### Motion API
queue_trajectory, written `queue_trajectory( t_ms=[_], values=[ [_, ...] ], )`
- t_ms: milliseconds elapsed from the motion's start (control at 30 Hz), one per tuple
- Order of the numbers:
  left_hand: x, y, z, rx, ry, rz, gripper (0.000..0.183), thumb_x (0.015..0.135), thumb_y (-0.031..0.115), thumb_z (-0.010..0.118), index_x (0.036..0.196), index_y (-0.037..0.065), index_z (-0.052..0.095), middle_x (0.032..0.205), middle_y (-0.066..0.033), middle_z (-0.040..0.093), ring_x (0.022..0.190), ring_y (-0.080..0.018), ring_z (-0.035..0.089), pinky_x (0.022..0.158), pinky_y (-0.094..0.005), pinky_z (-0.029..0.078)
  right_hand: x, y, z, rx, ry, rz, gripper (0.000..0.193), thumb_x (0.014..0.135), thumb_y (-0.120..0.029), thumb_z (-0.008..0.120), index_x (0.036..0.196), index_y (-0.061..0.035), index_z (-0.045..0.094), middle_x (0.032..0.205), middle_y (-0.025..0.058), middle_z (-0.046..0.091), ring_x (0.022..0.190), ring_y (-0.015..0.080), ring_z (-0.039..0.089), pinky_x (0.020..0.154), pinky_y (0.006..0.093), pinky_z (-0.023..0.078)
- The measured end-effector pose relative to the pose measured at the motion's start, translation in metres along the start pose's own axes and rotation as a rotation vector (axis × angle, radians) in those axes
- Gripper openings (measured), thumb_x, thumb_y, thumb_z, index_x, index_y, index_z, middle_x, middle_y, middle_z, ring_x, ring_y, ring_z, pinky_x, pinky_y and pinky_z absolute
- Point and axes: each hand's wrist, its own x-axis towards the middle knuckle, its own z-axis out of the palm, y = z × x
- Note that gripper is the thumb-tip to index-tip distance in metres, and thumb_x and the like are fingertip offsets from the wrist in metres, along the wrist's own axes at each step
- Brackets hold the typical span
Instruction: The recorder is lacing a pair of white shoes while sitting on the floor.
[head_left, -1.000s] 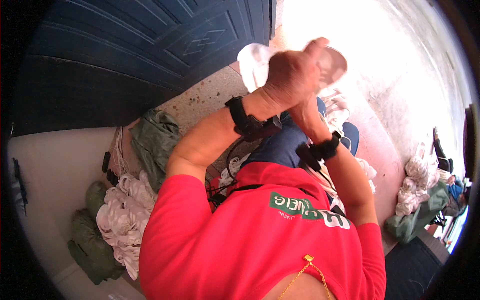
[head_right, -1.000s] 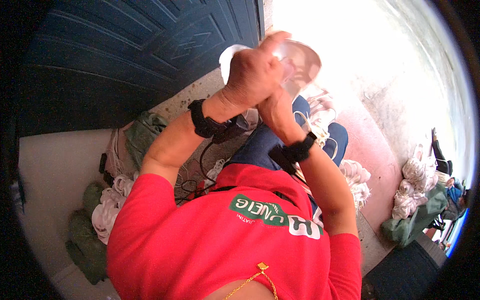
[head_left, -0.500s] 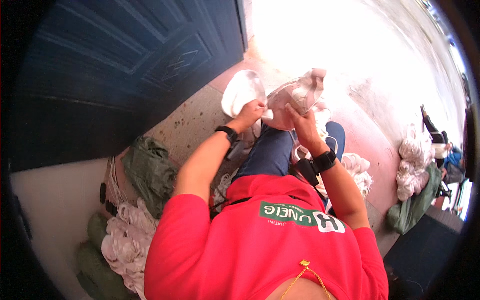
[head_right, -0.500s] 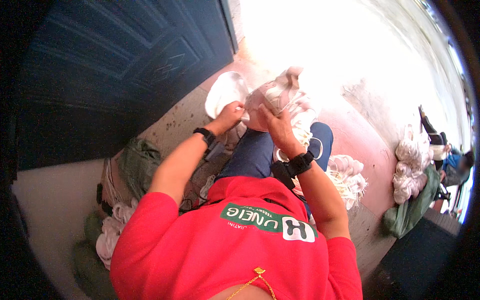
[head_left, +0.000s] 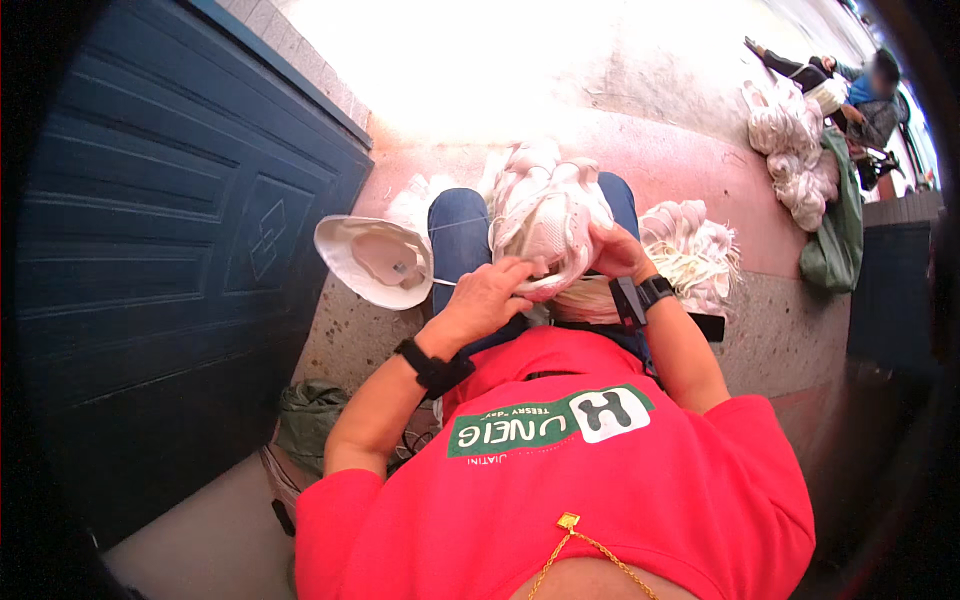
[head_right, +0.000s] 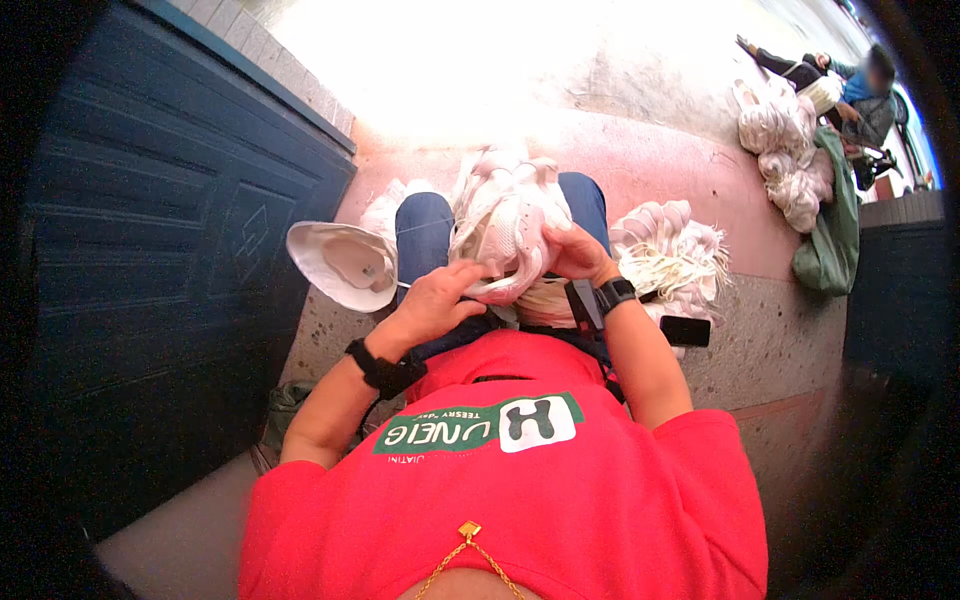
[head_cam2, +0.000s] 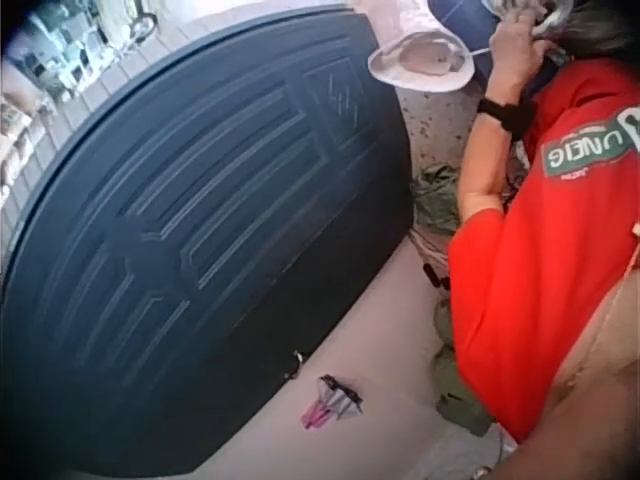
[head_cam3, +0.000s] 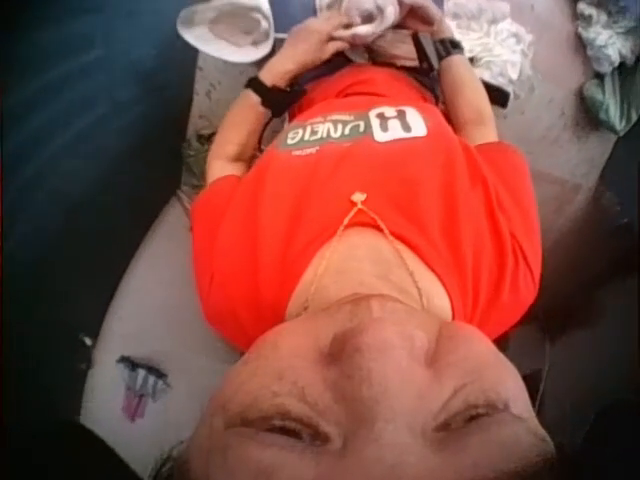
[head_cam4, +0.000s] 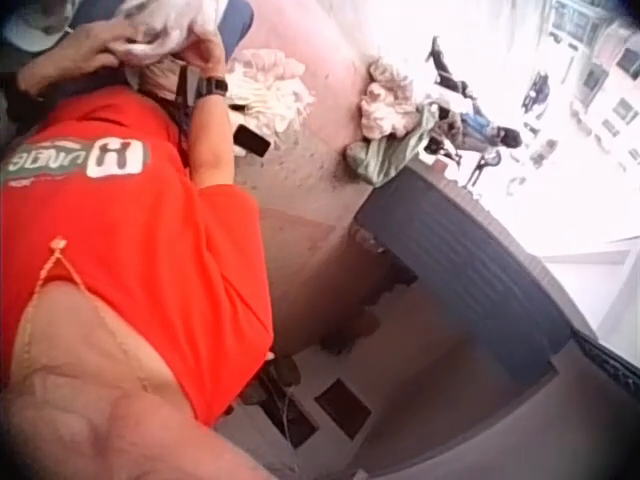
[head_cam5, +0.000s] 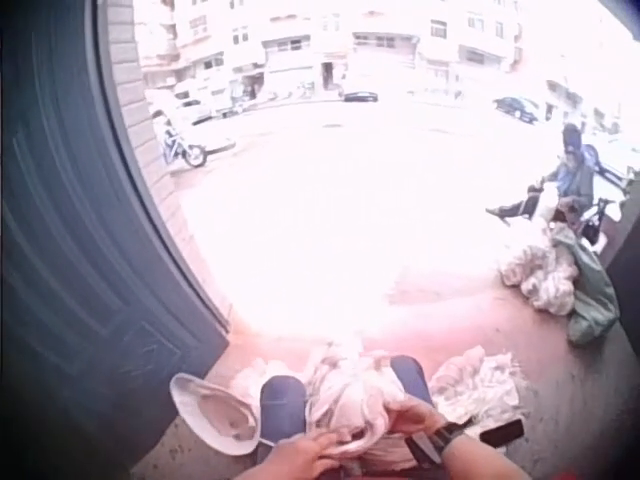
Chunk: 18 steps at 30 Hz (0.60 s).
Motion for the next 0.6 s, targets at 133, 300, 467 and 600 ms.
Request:
queue_trajectory(
  t_ms=[133,300,467,600],
  values=[
    [0.004,-0.001,0.012,0.414,-0.175,-0.054,0.031,0.073,0.017,0.059,0.102,0.011,0.051,0.09,-0.011,0.054,0.077,-0.0318,0.054,0.063,-0.0407,0.046,-0.004,-0.005,0.018,-0.086,0.117,-0.086,0.043,0.083,-0.018,0.054,0.121,-0.0037,0.041,0.116,0.0078,0.051,0.106,0.0183,0.049,0.087,0.0365,0.04],
    [0.012,0.002,0.01,0.439,-0.025,-0.045,0.025,0.074,0.015,0.057,0.098,0.011,0.051,0.082,-0.0109,0.054,0.073,-0.0326,0.054,0.062,-0.0411,0.045,-0.028,0.044,0.003,-0.097,0.713,-0.056,0.029,0.088,-0.03,0.045,0.096,-0.0031,0.052,0.092,0.0085,0.055,0.091,0.0196,0.052,0.083,0.0325,0.041],
    [0.006,0.021,0.004,0.474,-0.179,0.001,0.022,0.074,0.016,0.058,0.094,0.01,0.051,0.081,-0.012,0.054,0.071,-0.0331,0.054,0.059,-0.0419,0.045,-0.001,0.092,0.006,0.412,0.685,0.181,0.045,0.087,-0.039,0.04,0.112,-0.0026,0.045,0.109,0.0139,0.051,0.098,0.0295,0.05,0.087,0.0428,0.041],
    [-0.003,0.019,0.009,0.542,-0.277,0.039,0.018,0.076,0.02,0.055,0.091,0.011,0.05,0.077,-0.0124,0.053,0.067,-0.0327,0.055,0.056,-0.0423,0.045,0.0,0.085,0.026,0.404,0.41,0.081,0.048,0.088,-0.042,0.03,0.117,-0.005,0.042,0.113,0.0127,0.049,0.099,0.0277,0.05,0.084,0.0441,0.042]
  ],
)
